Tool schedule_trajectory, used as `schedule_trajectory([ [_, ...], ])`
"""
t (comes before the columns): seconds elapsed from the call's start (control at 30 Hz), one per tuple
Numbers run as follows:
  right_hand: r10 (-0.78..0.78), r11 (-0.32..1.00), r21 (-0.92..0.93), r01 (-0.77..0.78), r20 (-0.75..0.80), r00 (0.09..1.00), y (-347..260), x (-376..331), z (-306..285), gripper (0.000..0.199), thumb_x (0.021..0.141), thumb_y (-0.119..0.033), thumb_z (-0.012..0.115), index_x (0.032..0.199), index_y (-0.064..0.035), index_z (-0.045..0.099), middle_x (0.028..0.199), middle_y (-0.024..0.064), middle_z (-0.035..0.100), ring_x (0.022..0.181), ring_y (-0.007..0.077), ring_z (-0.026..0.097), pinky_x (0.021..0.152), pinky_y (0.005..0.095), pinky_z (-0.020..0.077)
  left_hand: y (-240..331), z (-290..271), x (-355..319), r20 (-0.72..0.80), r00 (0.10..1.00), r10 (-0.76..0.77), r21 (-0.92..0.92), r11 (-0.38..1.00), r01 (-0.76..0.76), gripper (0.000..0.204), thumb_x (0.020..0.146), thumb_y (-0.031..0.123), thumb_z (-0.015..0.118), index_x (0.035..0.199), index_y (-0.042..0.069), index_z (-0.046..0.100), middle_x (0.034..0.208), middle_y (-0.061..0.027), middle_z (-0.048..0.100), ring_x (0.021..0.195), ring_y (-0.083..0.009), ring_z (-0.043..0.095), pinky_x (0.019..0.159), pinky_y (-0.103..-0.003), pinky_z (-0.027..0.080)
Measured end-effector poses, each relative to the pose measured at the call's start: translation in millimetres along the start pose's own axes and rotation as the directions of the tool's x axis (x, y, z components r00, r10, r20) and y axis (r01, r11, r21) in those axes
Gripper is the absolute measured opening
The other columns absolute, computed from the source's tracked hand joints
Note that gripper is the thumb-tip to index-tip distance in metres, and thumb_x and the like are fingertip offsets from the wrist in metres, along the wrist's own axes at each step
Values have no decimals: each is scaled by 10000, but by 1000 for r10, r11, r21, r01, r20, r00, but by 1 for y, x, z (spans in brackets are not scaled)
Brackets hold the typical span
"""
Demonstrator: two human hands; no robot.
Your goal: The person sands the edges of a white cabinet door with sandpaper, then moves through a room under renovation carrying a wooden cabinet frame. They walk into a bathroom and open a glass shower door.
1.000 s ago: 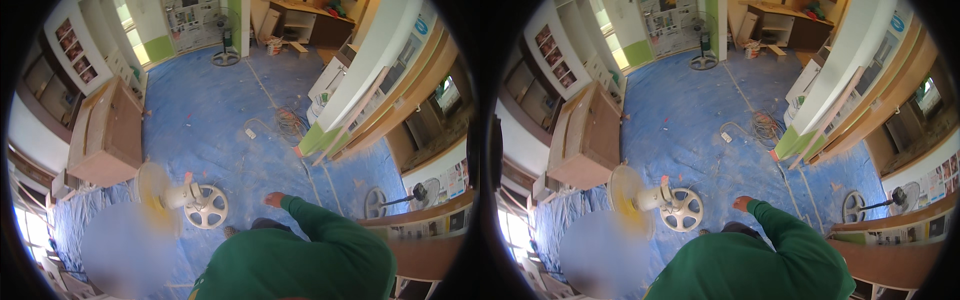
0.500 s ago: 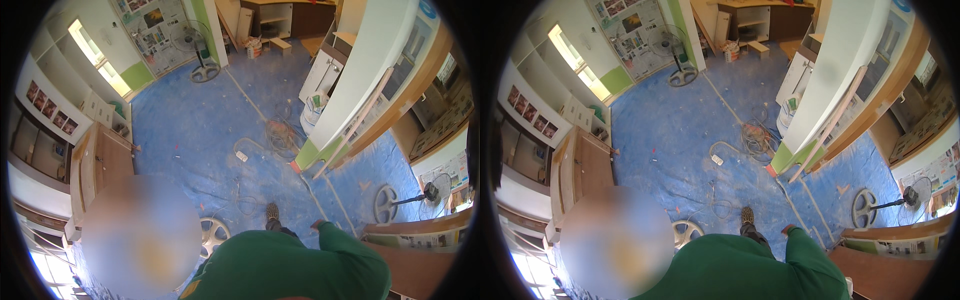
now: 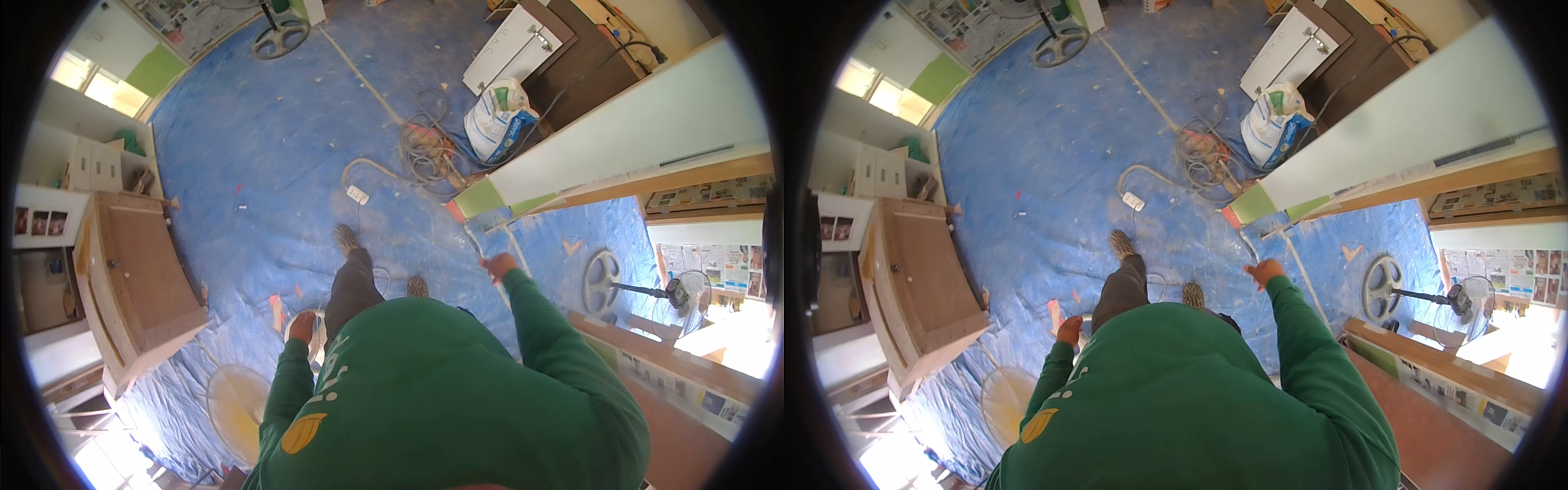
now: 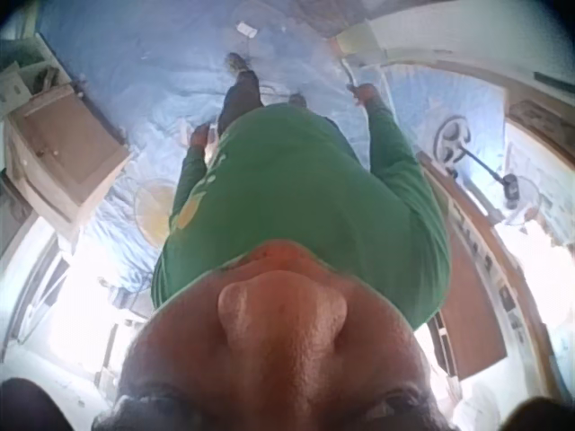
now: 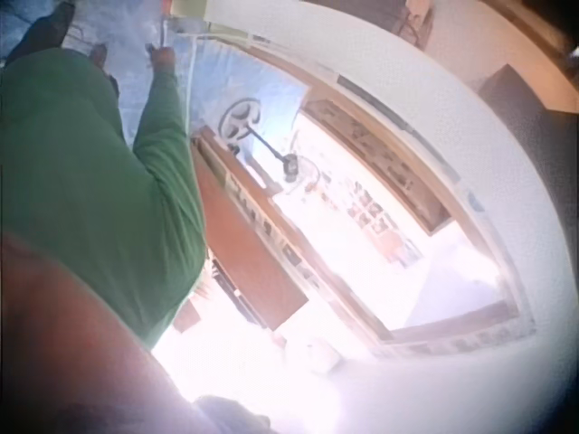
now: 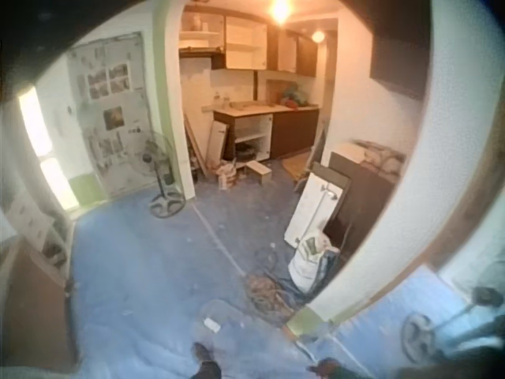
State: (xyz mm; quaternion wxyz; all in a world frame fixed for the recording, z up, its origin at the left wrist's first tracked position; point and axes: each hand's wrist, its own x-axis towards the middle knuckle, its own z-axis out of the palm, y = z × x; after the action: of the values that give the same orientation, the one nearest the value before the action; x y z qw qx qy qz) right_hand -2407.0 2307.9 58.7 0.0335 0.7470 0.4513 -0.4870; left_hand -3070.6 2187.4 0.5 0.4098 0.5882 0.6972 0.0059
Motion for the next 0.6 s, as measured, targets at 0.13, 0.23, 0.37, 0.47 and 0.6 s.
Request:
schedule_trajectory([
  [0.13, 339, 937, -185, -296, 287, 896, -23, -11, 14, 318, 897, -392, 732, 963, -81, 714, 830, 149, 701, 768, 271, 727, 690, 415, 590, -79, 9, 69, 196, 973, 126, 235, 957, -171, 381, 1010, 188, 434, 1331, 96, 617, 1316, -195, 645, 1217, -343, 618, 1036, -472, 485],
  [0.23, 414, 904, -43, -426, 344, 843, -59, -33, 18, 523, 877, -362, 768, 1291, -87, 608, 1055, 205, 686, 903, 280, 728, 721, 427, 623, -99, -32, 136, 464, 884, 60, 292, 931, -217, 377, 961, 259, 520, 1278, 82, 621, 1194, -216, 690, 1105, -400, 658, 933, -518, 518],
  [0.37, 506, 833, -40, -552, 461, 729, -148, -43, 21, 566, 880, -339, 758, 1341, -65, 577, 994, 182, 704, 804, 288, 720, 690, 449, 619, -141, -167, 240, 371, 915, 161, 252, 930, -266, 469, 824, 134, 720, 1279, 74, 625, 1185, -181, 689, 1064, -393, 662, 904, -497, 530],
  [0.47, 288, 939, 204, -276, -31, 957, -210, 4, 11, 515, 844, -419, 764, 1206, -61, 687, 877, 159, 736, 827, 267, 728, 782, 418, 582, -130, -261, 334, 132, 951, 280, -143, 955, -261, 586, 829, 176, 727, 1376, 68, 547, 1302, -129, 619, 1184, -305, 607, 910, -460, 547],
  [0.6, 54, 995, 96, -38, -175, 983, -307, 86, -11, 545, 835, -482, 741, 1233, -115, 687, 1096, 178, 732, 1057, 341, 690, 956, 436, 526, -122, -373, 443, 139, 973, -185, -570, 788, 231, 506, 1020, 386, 517, 1471, 158, 485, 1400, -98, 565, 1231, -296, 591, 909, -499, 512],
])
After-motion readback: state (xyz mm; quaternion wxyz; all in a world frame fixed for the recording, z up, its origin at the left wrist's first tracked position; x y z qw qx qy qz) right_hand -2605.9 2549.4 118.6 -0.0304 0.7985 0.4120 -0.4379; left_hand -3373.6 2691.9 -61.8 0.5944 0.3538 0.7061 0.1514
